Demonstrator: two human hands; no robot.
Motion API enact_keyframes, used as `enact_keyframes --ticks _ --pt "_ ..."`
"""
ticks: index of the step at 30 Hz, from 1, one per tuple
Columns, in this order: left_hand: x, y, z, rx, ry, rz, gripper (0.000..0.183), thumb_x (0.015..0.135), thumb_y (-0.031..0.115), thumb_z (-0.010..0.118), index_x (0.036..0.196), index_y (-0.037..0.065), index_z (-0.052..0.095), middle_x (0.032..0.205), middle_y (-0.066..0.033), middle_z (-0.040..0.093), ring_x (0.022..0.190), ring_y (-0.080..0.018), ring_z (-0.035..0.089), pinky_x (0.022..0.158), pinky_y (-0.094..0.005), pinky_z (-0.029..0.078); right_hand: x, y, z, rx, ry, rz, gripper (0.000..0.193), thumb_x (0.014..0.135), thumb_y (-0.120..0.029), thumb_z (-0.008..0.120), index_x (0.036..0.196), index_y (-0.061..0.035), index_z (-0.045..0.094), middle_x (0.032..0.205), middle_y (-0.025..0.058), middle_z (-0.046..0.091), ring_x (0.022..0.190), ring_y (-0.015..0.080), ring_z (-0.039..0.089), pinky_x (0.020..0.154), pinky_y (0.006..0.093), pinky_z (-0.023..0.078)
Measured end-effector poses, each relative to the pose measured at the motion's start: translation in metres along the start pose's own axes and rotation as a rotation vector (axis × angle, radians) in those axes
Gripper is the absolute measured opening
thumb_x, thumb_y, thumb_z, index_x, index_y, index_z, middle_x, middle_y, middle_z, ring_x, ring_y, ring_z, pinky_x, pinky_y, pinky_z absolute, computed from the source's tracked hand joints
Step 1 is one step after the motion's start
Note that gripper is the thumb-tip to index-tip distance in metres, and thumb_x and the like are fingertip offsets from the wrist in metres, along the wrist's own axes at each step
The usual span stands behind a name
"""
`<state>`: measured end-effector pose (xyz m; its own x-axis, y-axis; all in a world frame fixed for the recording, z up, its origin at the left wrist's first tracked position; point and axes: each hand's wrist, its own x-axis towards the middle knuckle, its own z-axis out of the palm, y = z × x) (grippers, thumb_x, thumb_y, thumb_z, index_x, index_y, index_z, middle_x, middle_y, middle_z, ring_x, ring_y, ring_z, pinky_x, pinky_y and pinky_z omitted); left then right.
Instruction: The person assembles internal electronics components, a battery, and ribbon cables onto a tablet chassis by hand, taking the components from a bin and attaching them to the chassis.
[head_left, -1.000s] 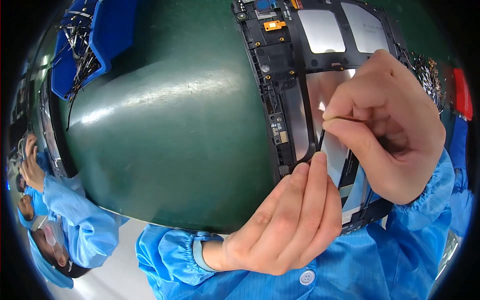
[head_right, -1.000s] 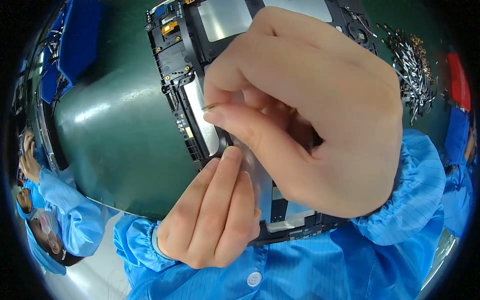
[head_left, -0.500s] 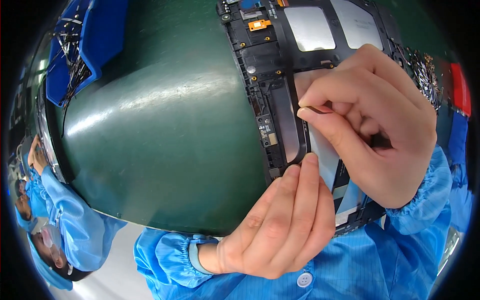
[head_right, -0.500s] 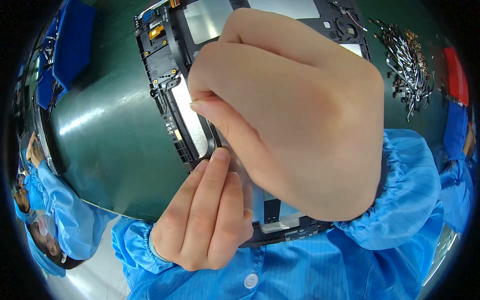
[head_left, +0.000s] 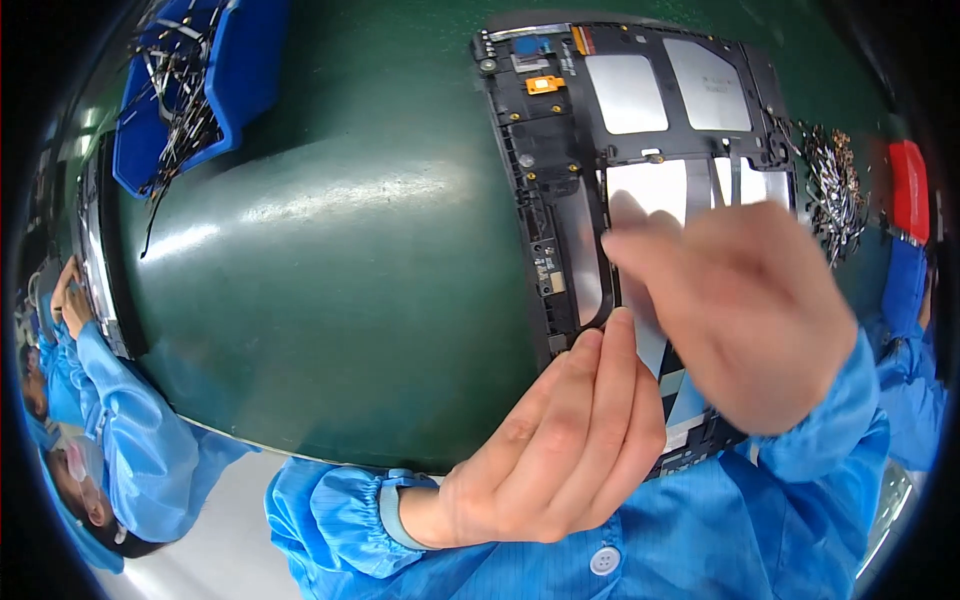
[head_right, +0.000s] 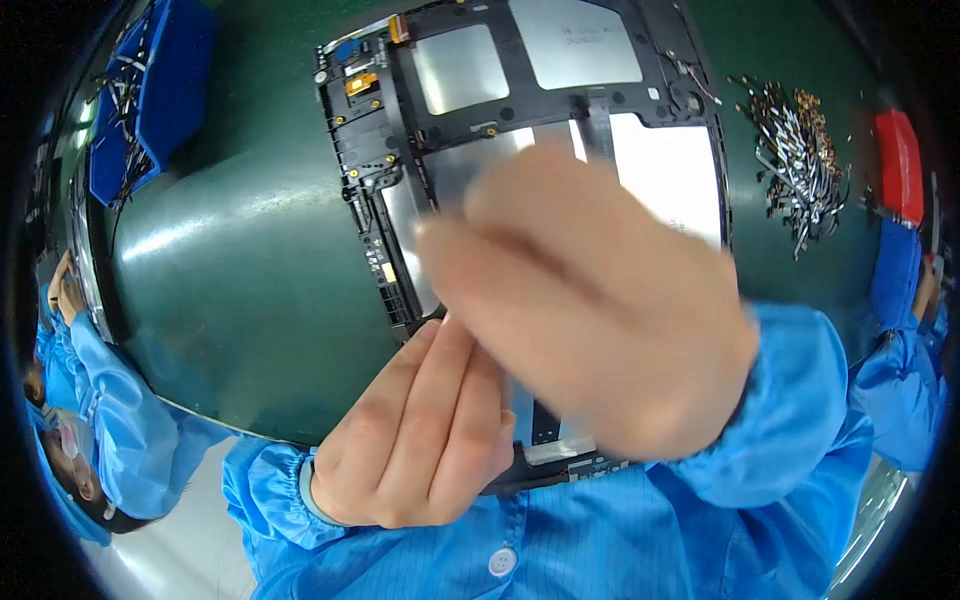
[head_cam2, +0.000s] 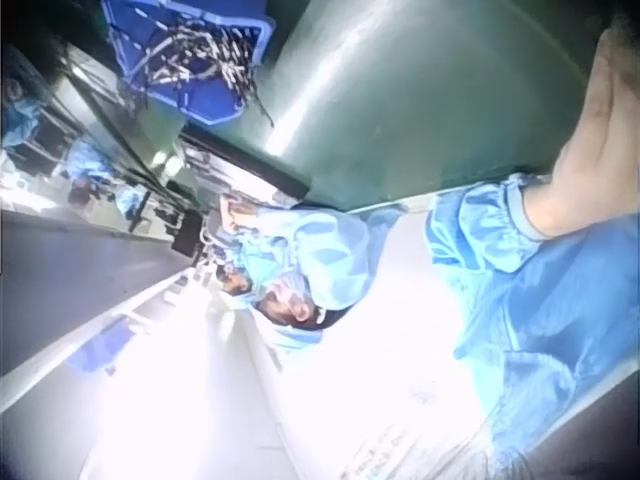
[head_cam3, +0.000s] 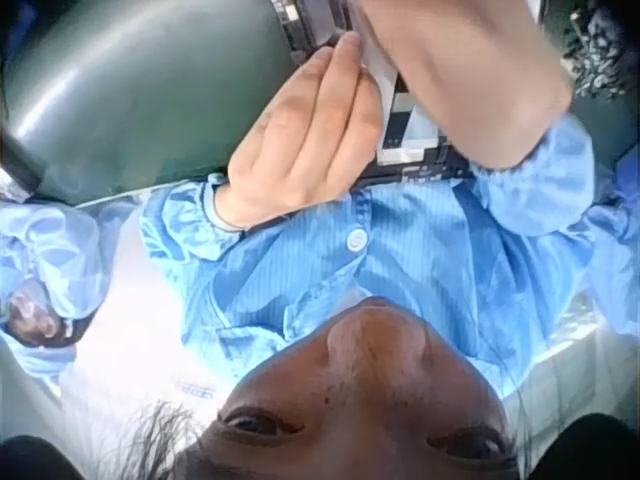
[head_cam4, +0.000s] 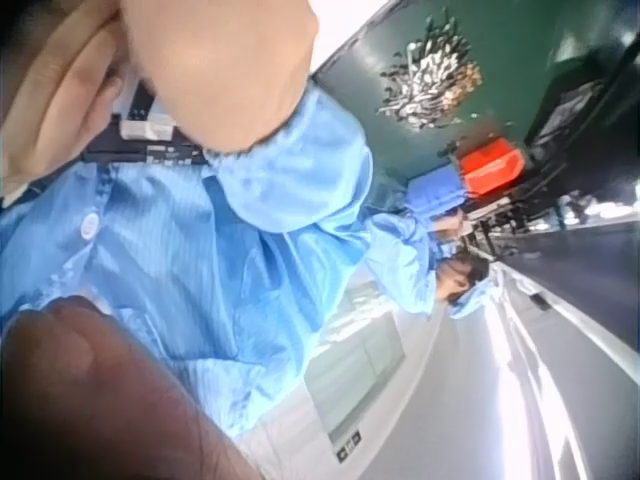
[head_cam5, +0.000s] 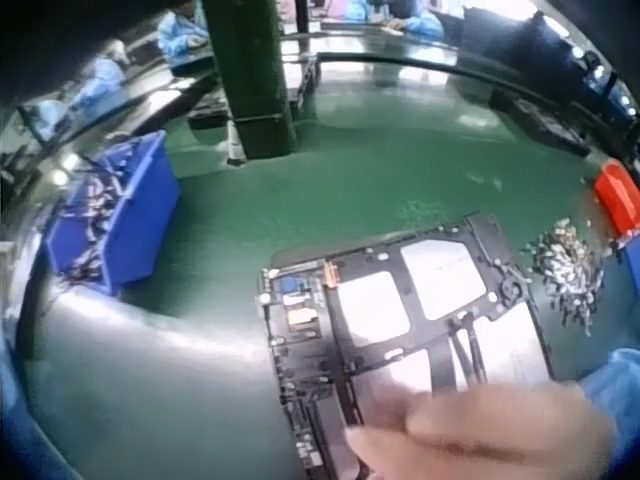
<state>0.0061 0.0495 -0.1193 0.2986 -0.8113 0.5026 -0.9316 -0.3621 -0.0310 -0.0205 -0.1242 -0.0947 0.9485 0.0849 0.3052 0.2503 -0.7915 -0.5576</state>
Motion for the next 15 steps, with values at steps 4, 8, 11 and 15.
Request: enact_keyframes --ticks 4,8,11,15 --pt "0.000 0.008 -0.004 0.016 0.014 -0.095 0.015 0.086 0.015 0.051 0.082 0.008 0.063 0.093 -0.0050 0.070 0.084 -0.0127 0.064 0.080 -0.0207 0.053 -0.003 -0.007 0.002 -0.238 -0.023 -0.114 0.032 0.066 0.013 0.069 0.097 0.0046 0.068 0.088 0.0107 0.056 0.065 0.0170 0.057 0.055 0.0252 0.048" --pt "0.001 0.001 -0.009 -0.007 -0.040 -0.087 0.017 0.087 0.014 0.050 0.083 0.007 0.064 0.092 -0.0063 0.071 0.081 -0.0130 0.065 0.074 -0.0198 0.052 0.015 0.017 0.015 -0.321 0.118 -0.298 0.032 0.070 0.013 0.066 0.100 0.0046 0.068 0.088 0.0113 0.057 0.065 0.0168 0.057 0.055 0.0256 0.048" --pt "-0.002 -0.003 -0.006 0.001 -0.022 -0.052 0.018 0.088 0.014 0.049 0.084 0.006 0.065 0.093 -0.0077 0.071 0.078 -0.0134 0.065 0.068 -0.0178 0.051 0.032 0.011 -0.002 -0.153 0.044 -0.057 0.030 0.073 0.012 0.064 0.101 0.0027 0.068 0.089 0.0104 0.058 0.068 0.0160 0.056 0.057 0.0229 0.045" --pt "-0.002 -0.007 -0.005 0.042 0.001 0.030 0.021 0.090 0.018 0.046 0.089 0.007 0.064 0.098 -0.0093 0.071 0.076 -0.0122 0.064 0.068 -0.0169 0.050 0.034 0.018 0.000 -0.051 -0.006 -0.073 0.031 0.071 0.008 0.071 0.101 0.0007 0.069 0.090 0.0100 0.058 0.076 0.0156 0.056 0.063 0.0249 0.045"
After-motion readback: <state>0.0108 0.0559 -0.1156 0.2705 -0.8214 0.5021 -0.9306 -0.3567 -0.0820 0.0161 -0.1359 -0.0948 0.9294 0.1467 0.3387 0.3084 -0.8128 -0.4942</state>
